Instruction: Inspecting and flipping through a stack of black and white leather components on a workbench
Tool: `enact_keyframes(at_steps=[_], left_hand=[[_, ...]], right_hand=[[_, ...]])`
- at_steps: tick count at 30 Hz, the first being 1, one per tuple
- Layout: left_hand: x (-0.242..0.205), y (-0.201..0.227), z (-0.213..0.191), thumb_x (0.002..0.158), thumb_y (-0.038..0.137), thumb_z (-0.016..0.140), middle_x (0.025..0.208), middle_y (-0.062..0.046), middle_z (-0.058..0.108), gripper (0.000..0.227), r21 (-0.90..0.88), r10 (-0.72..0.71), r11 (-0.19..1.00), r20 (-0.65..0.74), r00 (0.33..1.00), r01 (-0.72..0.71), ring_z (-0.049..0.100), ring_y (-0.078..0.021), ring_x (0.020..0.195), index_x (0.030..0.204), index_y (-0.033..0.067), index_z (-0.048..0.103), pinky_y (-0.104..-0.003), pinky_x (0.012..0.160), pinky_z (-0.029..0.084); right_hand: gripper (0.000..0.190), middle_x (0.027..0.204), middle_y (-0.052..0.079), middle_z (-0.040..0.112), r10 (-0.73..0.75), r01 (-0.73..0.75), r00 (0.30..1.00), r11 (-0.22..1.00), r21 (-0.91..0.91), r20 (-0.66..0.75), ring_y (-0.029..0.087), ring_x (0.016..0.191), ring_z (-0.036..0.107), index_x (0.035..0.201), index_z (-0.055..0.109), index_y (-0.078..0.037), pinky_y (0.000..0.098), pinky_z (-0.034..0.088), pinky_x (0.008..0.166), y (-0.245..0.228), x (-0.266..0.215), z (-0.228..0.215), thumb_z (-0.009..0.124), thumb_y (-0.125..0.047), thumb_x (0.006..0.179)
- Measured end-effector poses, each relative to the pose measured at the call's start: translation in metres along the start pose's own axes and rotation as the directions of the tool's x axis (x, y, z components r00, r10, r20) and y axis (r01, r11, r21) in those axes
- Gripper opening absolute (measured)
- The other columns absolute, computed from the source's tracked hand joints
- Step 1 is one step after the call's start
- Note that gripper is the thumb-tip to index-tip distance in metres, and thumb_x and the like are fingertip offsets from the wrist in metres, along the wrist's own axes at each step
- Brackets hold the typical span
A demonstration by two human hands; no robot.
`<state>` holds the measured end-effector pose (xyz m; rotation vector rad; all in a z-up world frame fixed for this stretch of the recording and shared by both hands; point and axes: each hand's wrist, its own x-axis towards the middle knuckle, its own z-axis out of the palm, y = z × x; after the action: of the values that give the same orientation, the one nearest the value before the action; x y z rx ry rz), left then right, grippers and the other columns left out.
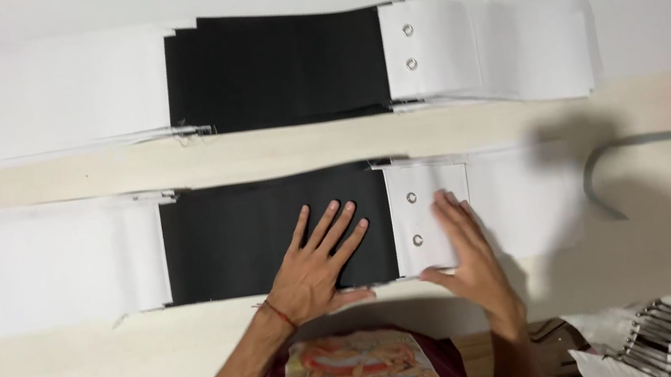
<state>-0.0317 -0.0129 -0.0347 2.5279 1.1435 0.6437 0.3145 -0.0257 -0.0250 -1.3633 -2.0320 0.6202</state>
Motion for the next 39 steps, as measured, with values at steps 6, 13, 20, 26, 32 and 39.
enact_keyframes(at_steps=[6, 13, 20, 26, 32, 39], left_hand=[[-0.027, 0.000, 0.020, 0.116, 0.075, 0.040, 0.185, -0.013, 0.048, 0.084, 0.089, 0.105, 0.991, -0.033, 0.994, -0.102, 0.039, -0.0359, 0.175, 0.180, 0.0211, 0.050, -0.071, 0.143, 0.018], [0.027, -0.011, -0.027, 0.126, 0.025, 0.055, 0.141, -0.007, 0.087, 0.032, 0.305, 0.338, 0.918, -0.261, 0.904, -0.255, 0.084, -0.0225, 0.131, 0.144, 0.0213, 0.081, -0.045, 0.118, 0.064], [-0.011, -0.022, 0.015, 0.119, 0.046, 0.070, 0.137, -0.007, 0.087, 0.031, 0.304, 0.286, 0.928, -0.217, 0.933, -0.214, 0.082, -0.0254, 0.132, 0.133, 0.0219, 0.083, -0.043, 0.107, 0.068], [-0.010, -0.021, 0.011, 0.113, 0.061, 0.074, 0.136, -0.012, 0.087, 0.052, 0.174, 0.232, 0.964, -0.183, 0.955, -0.200, 0.082, -0.0301, 0.133, 0.136, 0.0164, 0.085, -0.045, 0.105, 0.069], [-0.003, -0.019, -0.010, 0.110, 0.063, 0.075, 0.140, -0.012, 0.086, 0.055, 0.128, 0.203, 0.972, -0.017, 0.979, -0.199, 0.079, -0.0315, 0.137, 0.140, 0.0175, 0.084, -0.046, 0.104, 0.069], [0.015, 0.003, -0.030, 0.106, 0.081, 0.064, 0.142, -0.007, 0.075, 0.084, 0.208, 0.082, 0.972, 0.125, 0.989, -0.107, 0.072, -0.0321, 0.142, 0.167, 0.0240, 0.064, -0.058, 0.115, 0.064]], right_hand=[[0.093, 0.185, 0.023, 0.048, -0.168, 0.178, 0.983, 0.967, -0.182, 0.070, 0.043, 0.168, 0.048, 0.168, 0.065, -0.013, 0.0553, 0.034, 0.142, 0.005, -0.033, 0.002, 0.094, -0.053, 0.089], [0.043, 0.162, 0.014, 0.075, -0.358, 0.334, 0.934, 0.891, -0.309, -0.021, 0.039, 0.155, 0.066, 0.155, 0.078, -0.006, 0.0508, 0.054, 0.132, 0.012, 0.006, -0.020, 0.072, 0.001, 0.113], [0.047, 0.171, 0.015, 0.068, -0.355, 0.360, 0.933, 0.926, -0.112, 0.062, 0.043, 0.159, 0.060, 0.165, 0.072, -0.015, 0.0562, 0.047, 0.134, 0.030, 0.011, 0.008, 0.069, -0.021, 0.118], [0.064, 0.173, 0.015, 0.065, -0.254, 0.259, 0.945, 0.966, 0.003, 0.208, 0.044, 0.159, 0.057, 0.164, 0.073, -0.018, 0.0604, 0.046, 0.134, 0.017, 0.016, -0.019, 0.089, -0.028, 0.103], [0.074, 0.166, 0.017, 0.071, -0.283, 0.295, 0.912, 0.956, 0.005, 0.297, 0.044, 0.157, 0.061, 0.156, 0.078, -0.014, 0.0558, 0.054, 0.129, 0.022, 0.028, -0.033, 0.102, -0.034, 0.089], [0.047, 0.147, 0.009, 0.084, -0.448, 0.486, 0.873, 0.833, -0.263, 0.194, 0.034, 0.141, 0.077, 0.145, 0.085, -0.015, 0.0452, 0.067, 0.110, 0.046, 0.034, -0.010, 0.087, -0.017, 0.098]])
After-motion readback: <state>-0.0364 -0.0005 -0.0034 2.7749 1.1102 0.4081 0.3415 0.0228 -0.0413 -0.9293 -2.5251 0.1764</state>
